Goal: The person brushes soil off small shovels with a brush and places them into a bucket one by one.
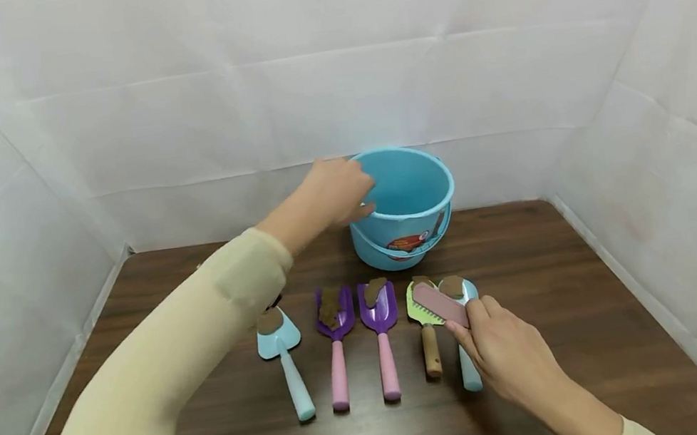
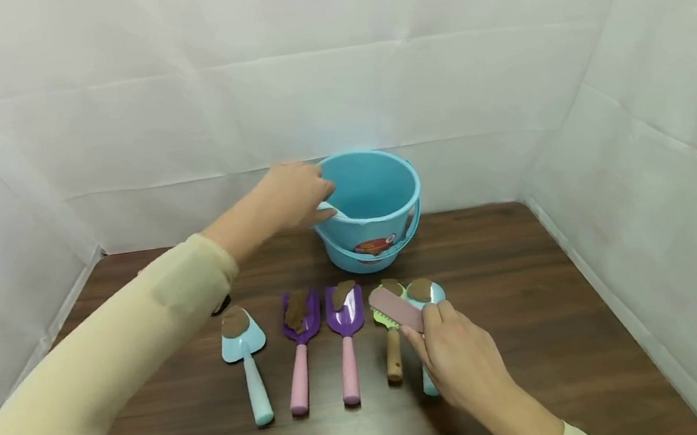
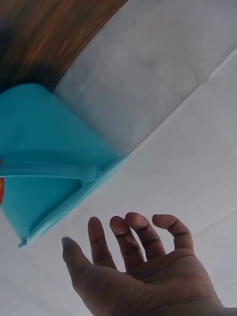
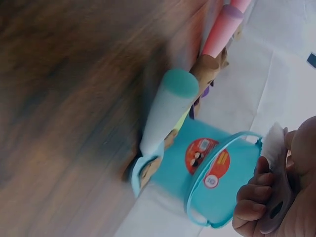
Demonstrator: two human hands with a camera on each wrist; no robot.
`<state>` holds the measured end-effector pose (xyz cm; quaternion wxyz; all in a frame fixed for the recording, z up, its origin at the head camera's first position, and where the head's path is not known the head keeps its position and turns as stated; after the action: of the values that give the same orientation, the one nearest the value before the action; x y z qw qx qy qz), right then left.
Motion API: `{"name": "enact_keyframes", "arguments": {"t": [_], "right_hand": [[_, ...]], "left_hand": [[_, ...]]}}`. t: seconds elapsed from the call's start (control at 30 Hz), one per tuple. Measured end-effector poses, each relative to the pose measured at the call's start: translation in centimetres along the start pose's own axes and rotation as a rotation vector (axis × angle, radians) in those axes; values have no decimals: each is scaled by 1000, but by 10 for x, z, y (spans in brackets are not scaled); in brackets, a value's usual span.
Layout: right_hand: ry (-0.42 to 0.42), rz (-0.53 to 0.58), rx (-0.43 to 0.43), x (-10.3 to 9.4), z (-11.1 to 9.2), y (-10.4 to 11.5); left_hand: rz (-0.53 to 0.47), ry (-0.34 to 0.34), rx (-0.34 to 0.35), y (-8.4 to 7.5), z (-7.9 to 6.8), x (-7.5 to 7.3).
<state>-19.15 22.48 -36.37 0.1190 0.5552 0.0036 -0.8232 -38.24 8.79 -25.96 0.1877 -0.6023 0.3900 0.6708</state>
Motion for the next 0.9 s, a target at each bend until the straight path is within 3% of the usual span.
{"name": "enact_keyframes", "arguments": {"t": [0.2,0.3,0.43,0.57,0.77,0.9], "right_hand": [[-9,-9,-57,9,14,5],[-22,-12,-97,12,22,9],[6,-11,-120,18,31,13],[19,-16,-137,21,34,18],[37,-50,-179,30,34,31],[66,-55,-192,40,33,40]], "left_hand": [[89,-169,-74,-2,-67,11],[143,-272,-88,-10,-99,23],[140,-332,-110,-27,-133,47],[73,-287,-151,-48,-149,76],[-118,-112,-221,-71,-155,127],[-171,-79,-247,-79,-160,149]]}}
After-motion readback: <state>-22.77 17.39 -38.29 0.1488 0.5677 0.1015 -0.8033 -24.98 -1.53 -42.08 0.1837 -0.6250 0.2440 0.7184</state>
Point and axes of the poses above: each hand's wrist, its own z-axis towards the middle knuckle, its own x-axis out of the palm, y = z × x, the point moved 10 cm from there along z, towards the middle knuckle, and after that the axes turned 5 degrees about x, right-handed, at the moved point
